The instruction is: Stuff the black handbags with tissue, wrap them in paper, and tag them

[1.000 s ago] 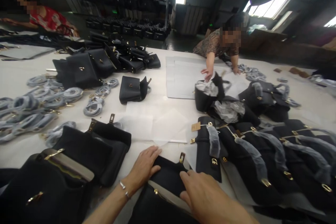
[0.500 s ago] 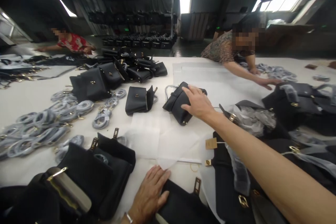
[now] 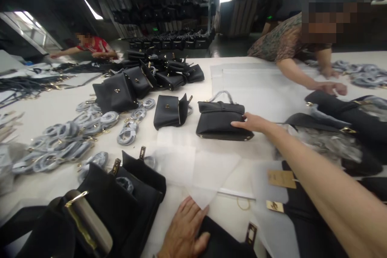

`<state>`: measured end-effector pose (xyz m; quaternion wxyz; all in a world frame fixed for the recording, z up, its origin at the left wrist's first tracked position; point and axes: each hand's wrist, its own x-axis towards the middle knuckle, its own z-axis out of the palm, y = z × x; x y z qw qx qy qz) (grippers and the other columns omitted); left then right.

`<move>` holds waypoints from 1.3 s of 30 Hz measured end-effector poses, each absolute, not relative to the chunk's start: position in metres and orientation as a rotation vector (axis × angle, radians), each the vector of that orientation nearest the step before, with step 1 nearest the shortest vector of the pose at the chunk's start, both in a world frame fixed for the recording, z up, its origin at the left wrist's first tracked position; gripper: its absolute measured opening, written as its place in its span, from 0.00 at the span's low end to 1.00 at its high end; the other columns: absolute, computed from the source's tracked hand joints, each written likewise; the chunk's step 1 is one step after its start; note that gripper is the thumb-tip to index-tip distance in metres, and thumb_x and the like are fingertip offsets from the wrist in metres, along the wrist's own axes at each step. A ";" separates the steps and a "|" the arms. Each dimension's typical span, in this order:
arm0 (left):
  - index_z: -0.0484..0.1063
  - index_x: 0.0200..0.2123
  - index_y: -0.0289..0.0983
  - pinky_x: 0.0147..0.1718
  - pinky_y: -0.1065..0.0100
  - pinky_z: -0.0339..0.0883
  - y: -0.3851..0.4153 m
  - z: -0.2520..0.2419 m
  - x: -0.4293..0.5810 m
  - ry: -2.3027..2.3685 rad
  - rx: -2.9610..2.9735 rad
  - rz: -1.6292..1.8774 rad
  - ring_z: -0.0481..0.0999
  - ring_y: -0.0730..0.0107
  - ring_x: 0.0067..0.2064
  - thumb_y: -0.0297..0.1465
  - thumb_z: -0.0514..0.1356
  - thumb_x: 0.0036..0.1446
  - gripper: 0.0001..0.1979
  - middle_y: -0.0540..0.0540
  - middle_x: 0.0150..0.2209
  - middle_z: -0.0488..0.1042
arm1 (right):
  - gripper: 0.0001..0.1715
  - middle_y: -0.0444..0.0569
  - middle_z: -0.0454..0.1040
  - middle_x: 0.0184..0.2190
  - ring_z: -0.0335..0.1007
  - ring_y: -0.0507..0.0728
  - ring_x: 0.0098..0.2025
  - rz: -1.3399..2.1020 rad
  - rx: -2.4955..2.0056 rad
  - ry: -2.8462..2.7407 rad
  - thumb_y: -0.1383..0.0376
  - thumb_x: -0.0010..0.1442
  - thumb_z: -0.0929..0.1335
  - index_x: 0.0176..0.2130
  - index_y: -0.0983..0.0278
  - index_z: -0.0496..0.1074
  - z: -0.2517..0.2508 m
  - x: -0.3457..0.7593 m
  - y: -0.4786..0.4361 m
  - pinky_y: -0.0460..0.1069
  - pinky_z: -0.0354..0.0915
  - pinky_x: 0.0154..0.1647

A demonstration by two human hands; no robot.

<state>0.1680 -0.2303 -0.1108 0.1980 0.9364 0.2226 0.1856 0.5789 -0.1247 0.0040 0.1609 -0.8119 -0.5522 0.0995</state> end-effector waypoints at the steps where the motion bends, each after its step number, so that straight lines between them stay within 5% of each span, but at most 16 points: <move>1: 0.67 0.58 0.41 0.62 0.54 0.61 -0.230 -0.109 0.168 0.618 2.636 0.520 0.71 0.56 0.57 0.43 0.61 0.58 0.26 0.45 0.56 0.73 | 0.28 0.51 0.75 0.27 0.71 0.58 0.27 0.376 -2.326 -1.579 0.43 0.50 0.72 0.33 0.64 0.71 0.006 0.561 -0.125 0.52 0.67 0.31; 9: 0.66 0.59 0.40 0.51 0.60 0.71 -0.227 -0.114 0.165 0.585 2.851 0.702 0.77 0.59 0.51 0.34 0.60 0.57 0.26 0.47 0.52 0.77 | 0.28 0.51 0.71 0.44 0.69 0.58 0.40 0.547 -2.243 -1.601 0.52 0.46 0.75 0.42 0.62 0.65 0.010 0.435 -0.120 0.49 0.62 0.37; 16: 0.65 0.59 0.35 0.46 0.65 0.73 -0.220 -0.125 0.163 0.466 3.080 0.783 0.72 0.62 0.58 0.28 0.54 0.57 0.25 0.46 0.59 0.72 | 0.36 0.48 0.73 0.48 0.72 0.57 0.43 0.773 -2.088 -1.758 0.49 0.46 0.75 0.51 0.60 0.67 0.021 0.378 -0.109 0.47 0.66 0.38; 19: 0.65 0.60 0.36 0.47 0.66 0.73 -0.221 -0.125 0.163 0.471 3.093 0.735 0.71 0.62 0.59 0.29 0.55 0.58 0.26 0.46 0.60 0.71 | 0.27 0.45 0.76 0.44 0.73 0.57 0.43 0.842 -2.159 -1.823 0.49 0.47 0.75 0.45 0.57 0.73 0.047 0.407 -0.109 0.47 0.67 0.41; 22: 0.65 0.61 0.37 0.49 0.65 0.73 -0.223 -0.123 0.162 0.491 3.069 0.685 0.71 0.62 0.59 0.30 0.57 0.57 0.26 0.46 0.60 0.70 | 0.17 0.57 0.77 0.43 0.72 0.66 0.49 0.689 -2.496 -1.731 0.54 0.54 0.73 0.38 0.63 0.76 0.076 0.472 -0.128 0.56 0.66 0.48; 26: 0.64 0.61 0.38 0.51 0.63 0.73 -0.226 -0.121 0.162 0.520 2.992 0.645 0.72 0.60 0.59 0.30 0.59 0.56 0.28 0.46 0.61 0.68 | 0.23 0.70 0.75 0.44 0.69 0.77 0.53 0.552 -2.872 -1.566 0.51 0.55 0.72 0.38 0.70 0.77 0.091 0.542 -0.165 0.65 0.62 0.50; 31: 0.63 0.61 0.38 0.52 0.60 0.72 -0.229 -0.116 0.162 0.555 2.947 0.599 0.71 0.59 0.59 0.31 0.59 0.55 0.29 0.45 0.62 0.67 | 0.36 0.61 0.76 0.46 0.72 0.68 0.50 0.801 -2.768 -1.735 0.38 0.58 0.63 0.43 0.65 0.77 0.069 0.523 -0.168 0.56 0.66 0.48; 36: 0.64 0.61 0.38 0.53 0.57 0.71 -0.233 -0.113 0.162 0.584 2.898 0.538 0.72 0.57 0.59 0.32 0.61 0.56 0.28 0.45 0.62 0.67 | 0.51 0.60 0.72 0.54 0.70 0.67 0.53 0.911 -2.590 -1.976 0.35 0.45 0.71 0.55 0.66 0.70 0.049 0.469 -0.156 0.53 0.65 0.50; 39: 0.64 0.60 0.39 0.55 0.56 0.69 -0.235 -0.114 0.162 0.612 2.845 0.550 0.72 0.57 0.58 0.35 0.60 0.59 0.26 0.45 0.62 0.67 | 0.44 0.63 0.73 0.52 0.71 0.70 0.51 0.704 -2.643 -2.064 0.43 0.46 0.74 0.53 0.67 0.71 0.037 0.457 -0.159 0.56 0.66 0.47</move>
